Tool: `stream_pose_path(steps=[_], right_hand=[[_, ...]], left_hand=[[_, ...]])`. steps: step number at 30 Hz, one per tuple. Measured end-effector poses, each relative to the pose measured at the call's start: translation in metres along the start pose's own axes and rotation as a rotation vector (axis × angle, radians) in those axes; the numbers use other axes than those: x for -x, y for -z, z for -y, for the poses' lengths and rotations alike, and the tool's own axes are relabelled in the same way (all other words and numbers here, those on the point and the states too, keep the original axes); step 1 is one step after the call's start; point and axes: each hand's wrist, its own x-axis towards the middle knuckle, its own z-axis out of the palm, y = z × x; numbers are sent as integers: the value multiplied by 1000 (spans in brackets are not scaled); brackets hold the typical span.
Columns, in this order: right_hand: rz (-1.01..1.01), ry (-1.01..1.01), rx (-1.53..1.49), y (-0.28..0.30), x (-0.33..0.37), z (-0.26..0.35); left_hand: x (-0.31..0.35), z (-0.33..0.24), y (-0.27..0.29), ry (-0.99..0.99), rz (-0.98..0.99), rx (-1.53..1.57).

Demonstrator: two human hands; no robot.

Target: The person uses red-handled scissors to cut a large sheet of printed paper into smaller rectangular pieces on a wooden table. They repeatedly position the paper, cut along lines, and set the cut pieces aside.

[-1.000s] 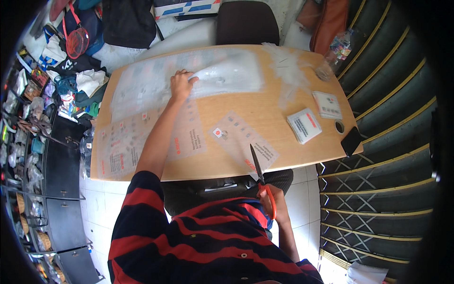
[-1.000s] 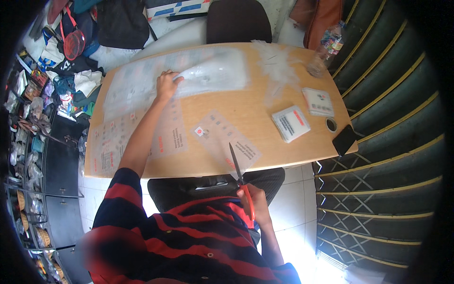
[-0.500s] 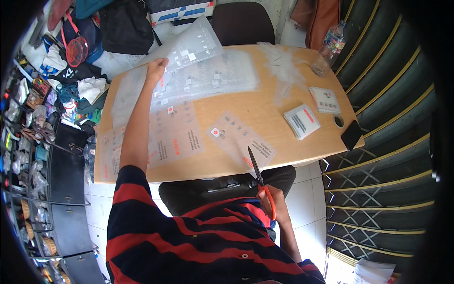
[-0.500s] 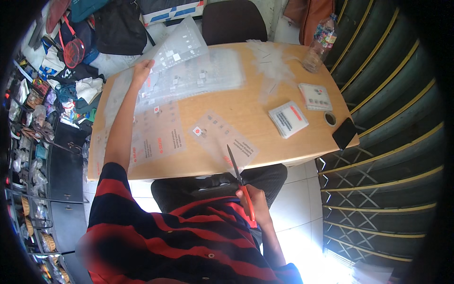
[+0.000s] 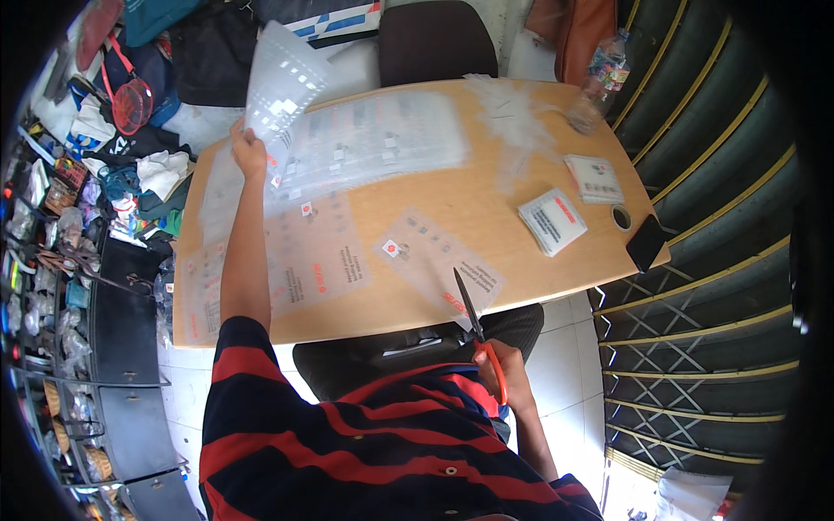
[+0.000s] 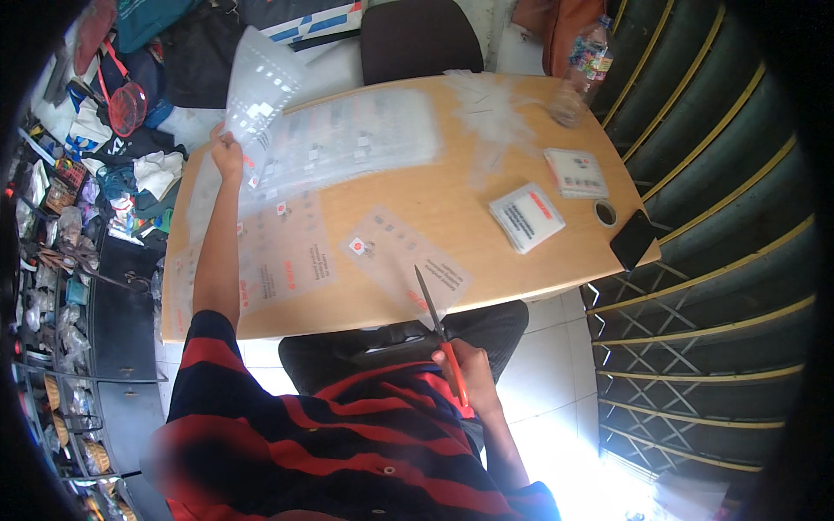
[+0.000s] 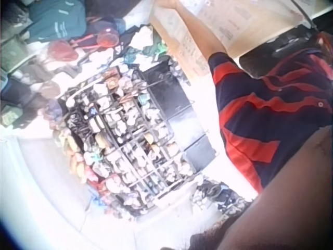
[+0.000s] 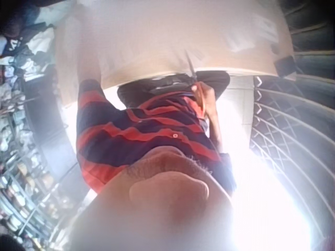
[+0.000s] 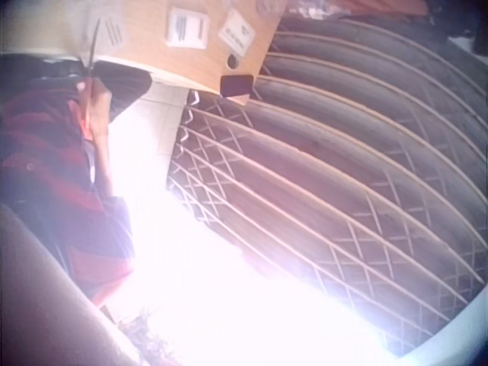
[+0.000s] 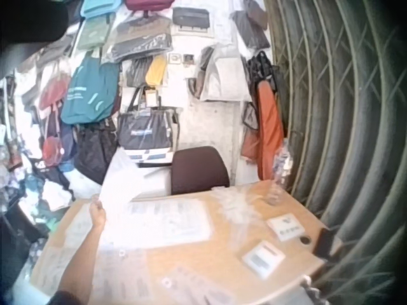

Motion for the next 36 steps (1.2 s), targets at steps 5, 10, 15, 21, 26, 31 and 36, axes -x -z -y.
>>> stream_pose_path(steps=[5,10,15,21,26,31,36], right_hand=[[44,64,47,-1,-9,8],[26,297,429,17,-55,53],[-122,171,906,20,-141,129],[-222,168,1142,16,-214,150],[-269,246,1113,10,-240,138],[-246,216,1118,-4,-259,151],[-245,162,1020,-14,-272,149]], left_hand=[[-8,1,31,-63,-196,-71],[0,-30,25,-223,-168,-127],[31,-43,0,-262,-117,-76],[58,-10,-25,-59,-128,18],[81,-3,-28,195,-14,137],[85,9,-24,190,-57,209],[91,2,-27,237,-84,294]])
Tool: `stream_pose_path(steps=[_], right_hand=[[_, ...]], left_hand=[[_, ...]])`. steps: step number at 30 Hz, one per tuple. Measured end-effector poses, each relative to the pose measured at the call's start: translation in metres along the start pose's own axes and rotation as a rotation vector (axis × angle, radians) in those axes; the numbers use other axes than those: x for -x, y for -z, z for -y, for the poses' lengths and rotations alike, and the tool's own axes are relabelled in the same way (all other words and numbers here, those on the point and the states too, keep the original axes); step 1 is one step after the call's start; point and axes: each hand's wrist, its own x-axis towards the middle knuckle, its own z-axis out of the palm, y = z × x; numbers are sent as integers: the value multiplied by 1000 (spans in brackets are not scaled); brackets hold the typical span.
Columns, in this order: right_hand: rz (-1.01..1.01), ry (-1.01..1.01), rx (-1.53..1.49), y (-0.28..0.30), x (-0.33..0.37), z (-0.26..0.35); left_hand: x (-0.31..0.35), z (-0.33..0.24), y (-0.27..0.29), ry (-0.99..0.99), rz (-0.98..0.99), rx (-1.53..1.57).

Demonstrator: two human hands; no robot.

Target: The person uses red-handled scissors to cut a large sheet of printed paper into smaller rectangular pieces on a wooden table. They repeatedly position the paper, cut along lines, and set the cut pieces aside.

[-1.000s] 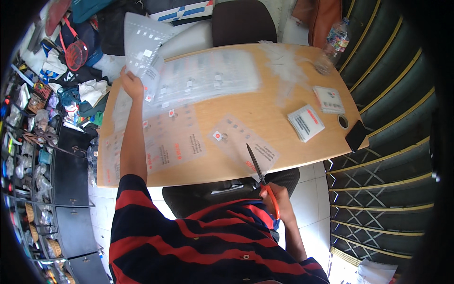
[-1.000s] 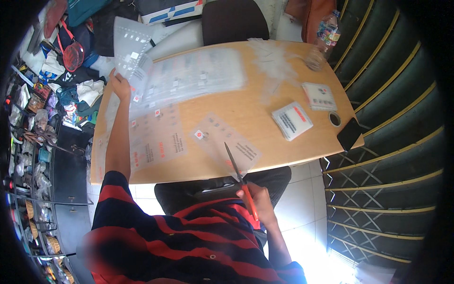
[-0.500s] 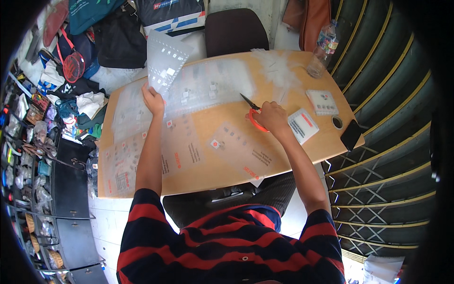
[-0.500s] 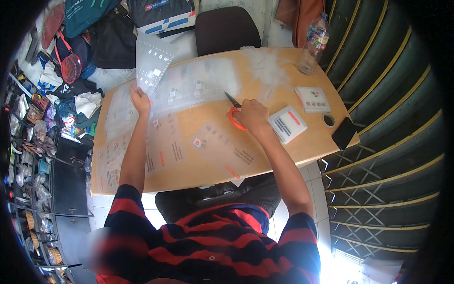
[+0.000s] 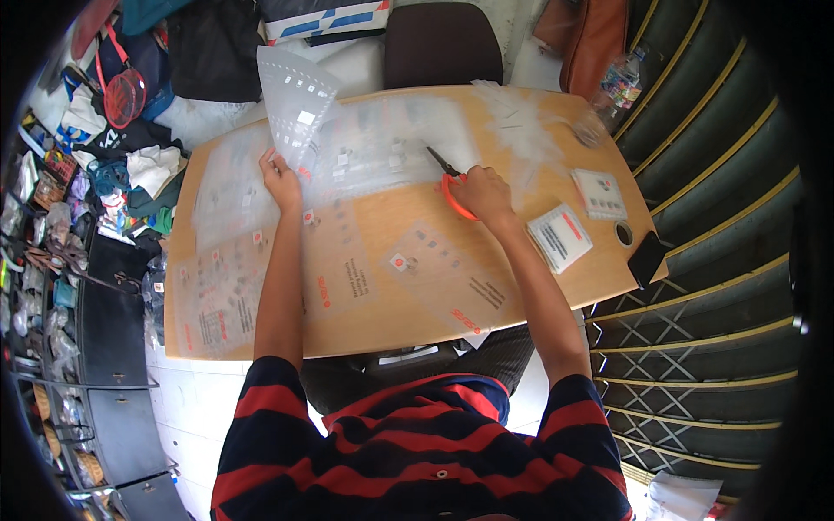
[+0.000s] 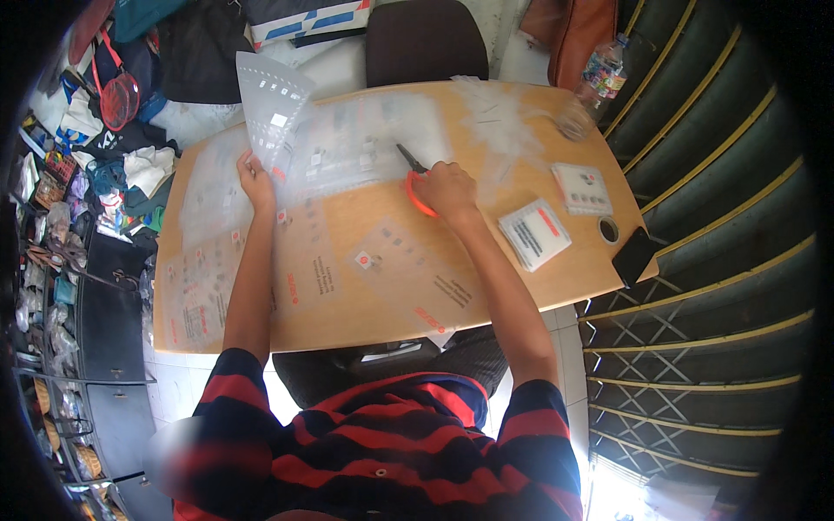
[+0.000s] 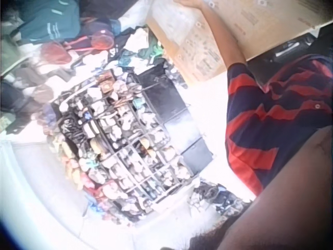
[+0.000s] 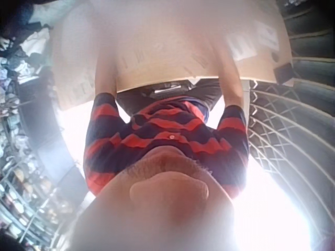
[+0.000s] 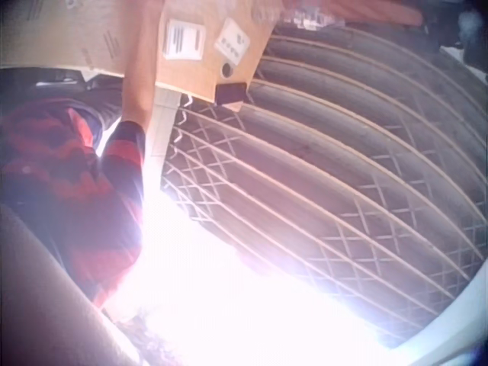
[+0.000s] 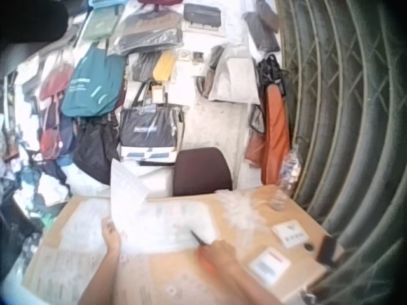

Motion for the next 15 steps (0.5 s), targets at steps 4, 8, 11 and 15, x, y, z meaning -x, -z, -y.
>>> stream_pose_path(steps=[4,8,11,15], right_hand=[[-16,-16,-104,0,-1,16],[10,13,-182,-6,-12,29],[34,-9,-226,-7,-14,26],[80,6,-292,-4,-19,31]], left_hand=[[-7,12,3,-49,-29,52],[-10,9,4,-104,-35,63],[7,-16,1,17,84,105],[22,-39,-6,-364,88,-131]])
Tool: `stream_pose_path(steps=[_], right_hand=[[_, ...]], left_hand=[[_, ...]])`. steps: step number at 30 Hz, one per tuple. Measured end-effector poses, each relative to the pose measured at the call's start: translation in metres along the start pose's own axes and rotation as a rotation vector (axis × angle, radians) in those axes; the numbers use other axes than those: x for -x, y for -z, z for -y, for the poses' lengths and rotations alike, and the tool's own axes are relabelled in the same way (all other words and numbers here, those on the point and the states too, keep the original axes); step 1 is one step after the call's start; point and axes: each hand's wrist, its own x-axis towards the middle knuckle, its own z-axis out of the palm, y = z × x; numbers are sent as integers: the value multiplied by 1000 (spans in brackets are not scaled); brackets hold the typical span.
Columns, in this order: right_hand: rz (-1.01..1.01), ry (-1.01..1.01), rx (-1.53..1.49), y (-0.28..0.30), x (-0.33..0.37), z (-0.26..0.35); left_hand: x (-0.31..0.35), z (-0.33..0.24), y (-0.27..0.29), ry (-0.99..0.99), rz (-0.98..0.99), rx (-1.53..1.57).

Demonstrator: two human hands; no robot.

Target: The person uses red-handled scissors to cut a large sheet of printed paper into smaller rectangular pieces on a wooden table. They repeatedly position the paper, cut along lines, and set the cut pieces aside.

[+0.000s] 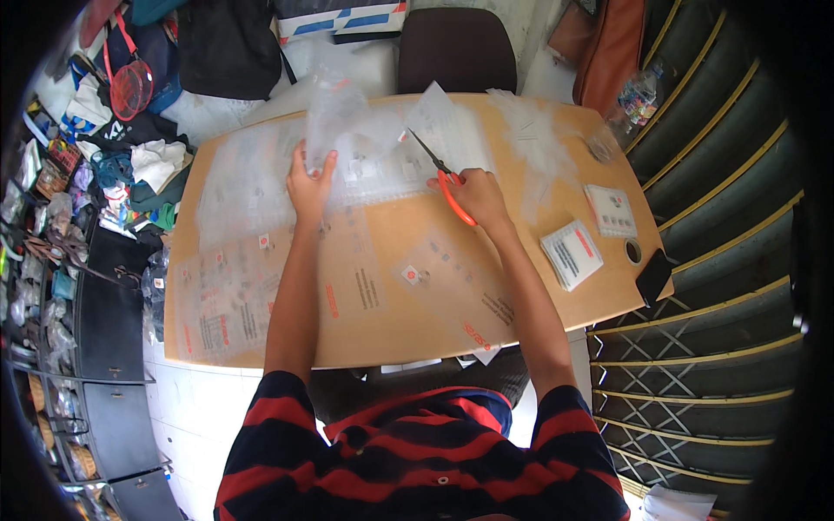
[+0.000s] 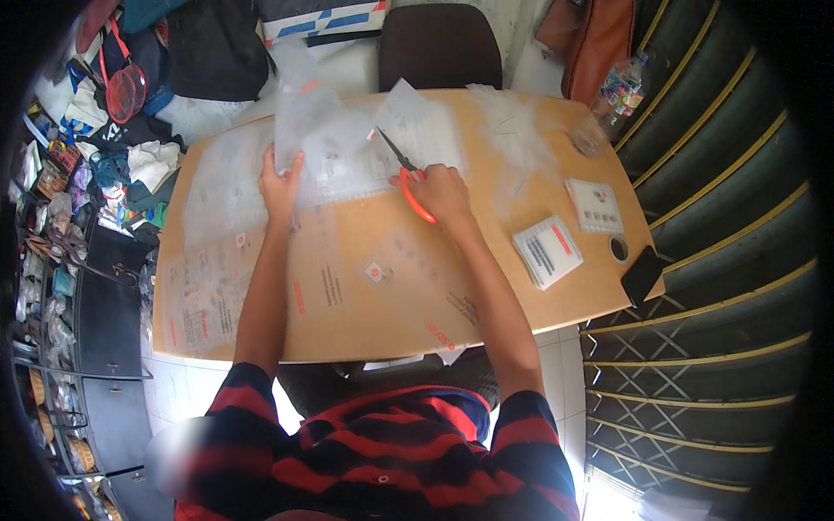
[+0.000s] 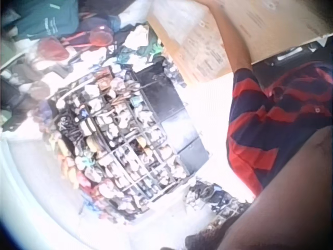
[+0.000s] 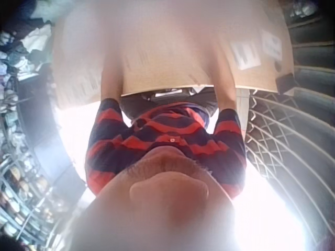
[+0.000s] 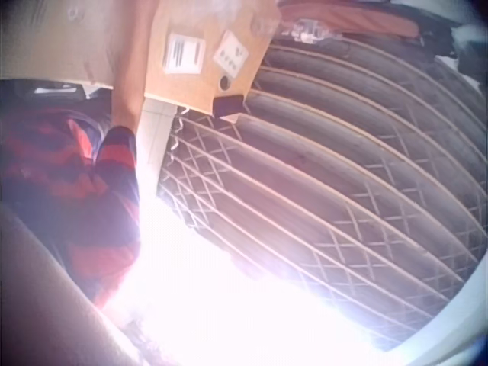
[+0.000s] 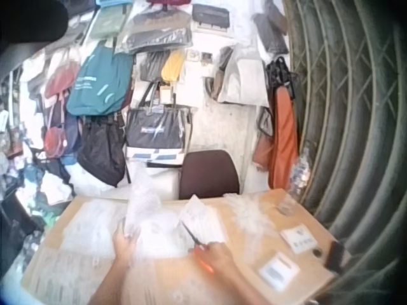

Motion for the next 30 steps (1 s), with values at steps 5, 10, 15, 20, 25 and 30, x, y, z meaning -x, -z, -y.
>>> stream_pose_path(steps=[5,10,15,20,25,30], right_hand=[[-153,86,-129,-15,-15,-13],[-145,93,7,-13,-8,-23],[-81,57,16,-14,1,-25],[13,79,29,-6,11,-12],[-61,231,-60,5,16,-32],[81,243,-412,28,73,-62]], left_hand=[[-7,28,3,214,266,-31],[-2,31,-1,260,175,98],[0,15,-3,152,329,-36],[11,-22,1,-197,536,-139],[14,-20,-2,-322,613,-317],[19,-21,-9,-336,617,-300]])
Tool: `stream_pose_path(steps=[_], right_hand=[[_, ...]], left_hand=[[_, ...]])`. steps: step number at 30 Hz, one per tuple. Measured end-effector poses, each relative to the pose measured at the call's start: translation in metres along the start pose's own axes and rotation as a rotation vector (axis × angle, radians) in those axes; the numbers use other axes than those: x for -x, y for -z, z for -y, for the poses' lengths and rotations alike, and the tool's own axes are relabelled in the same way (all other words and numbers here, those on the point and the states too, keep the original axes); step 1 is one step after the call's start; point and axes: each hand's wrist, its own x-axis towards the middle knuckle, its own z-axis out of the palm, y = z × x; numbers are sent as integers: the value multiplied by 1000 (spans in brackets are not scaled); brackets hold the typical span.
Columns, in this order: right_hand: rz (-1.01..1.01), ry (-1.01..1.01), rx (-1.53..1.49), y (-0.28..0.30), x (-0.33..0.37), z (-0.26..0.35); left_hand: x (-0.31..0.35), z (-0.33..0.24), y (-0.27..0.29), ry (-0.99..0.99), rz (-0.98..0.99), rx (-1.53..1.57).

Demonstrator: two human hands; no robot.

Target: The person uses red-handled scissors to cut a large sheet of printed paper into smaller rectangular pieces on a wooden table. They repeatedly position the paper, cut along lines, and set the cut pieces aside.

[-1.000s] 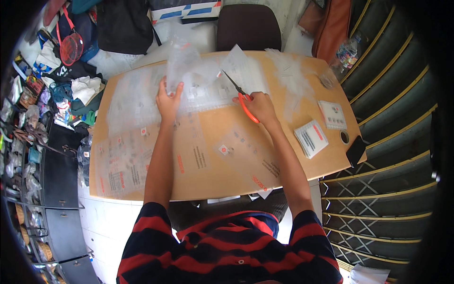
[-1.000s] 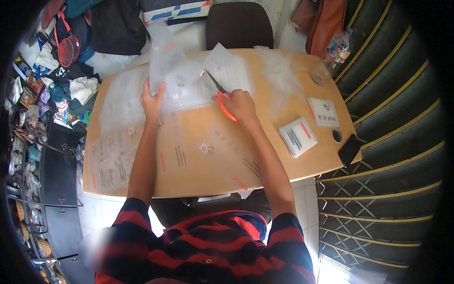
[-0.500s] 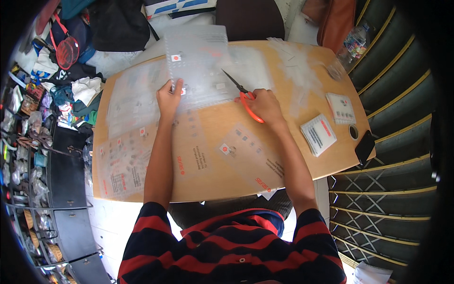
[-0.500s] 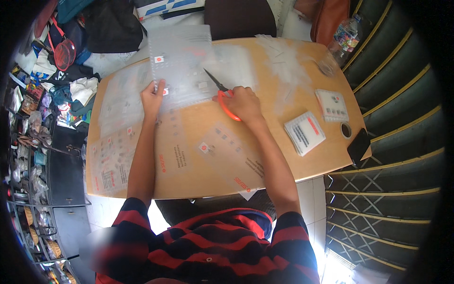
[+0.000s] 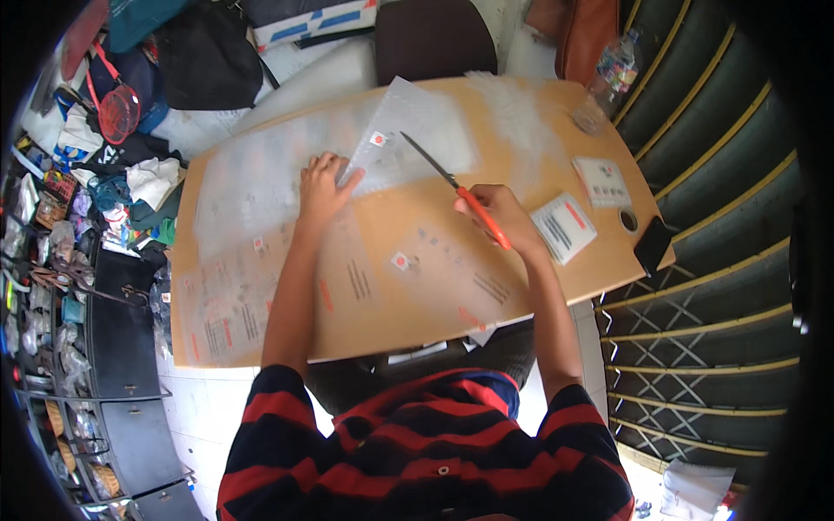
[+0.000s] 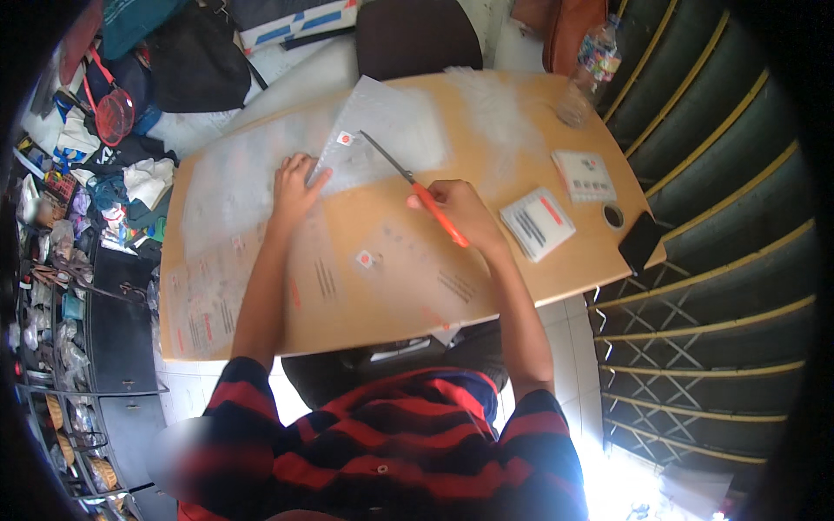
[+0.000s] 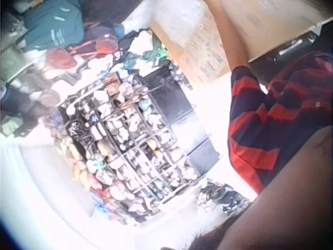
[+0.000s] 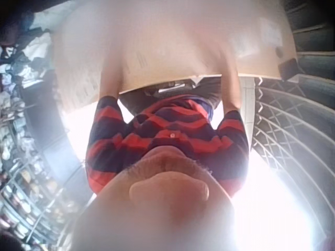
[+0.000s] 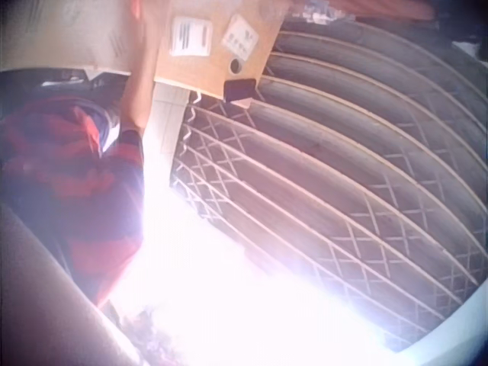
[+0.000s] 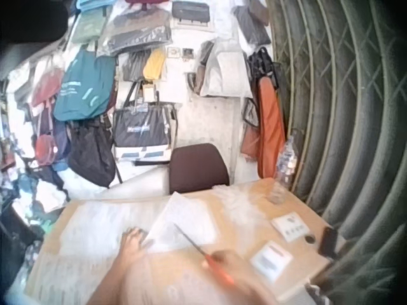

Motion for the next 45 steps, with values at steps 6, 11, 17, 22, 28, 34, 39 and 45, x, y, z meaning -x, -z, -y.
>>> stream_pose_path(steps=[6,11,17,22,28,34,39,45], right_hand=[[53,-110,-202,10,124,5],[-39,-101,-466,-9,195,-14],[-31,-216,-603,-39,239,-30],[30,-201,-704,-50,249,-26],[31,-207,-634,-54,250,-29],[61,-202,-385,-58,249,-34],[98,-205,-172,-67,249,-42],[105,-297,-250,-75,258,-50]], left_hand=[[-1,-3,12,126,143,-135],[13,-91,41,-215,264,237],[50,-157,36,-579,634,330],[43,-178,36,-434,732,213],[26,-185,23,-398,674,130],[11,-157,29,48,658,719],[29,-125,17,278,907,922],[49,-150,45,-230,794,556]])
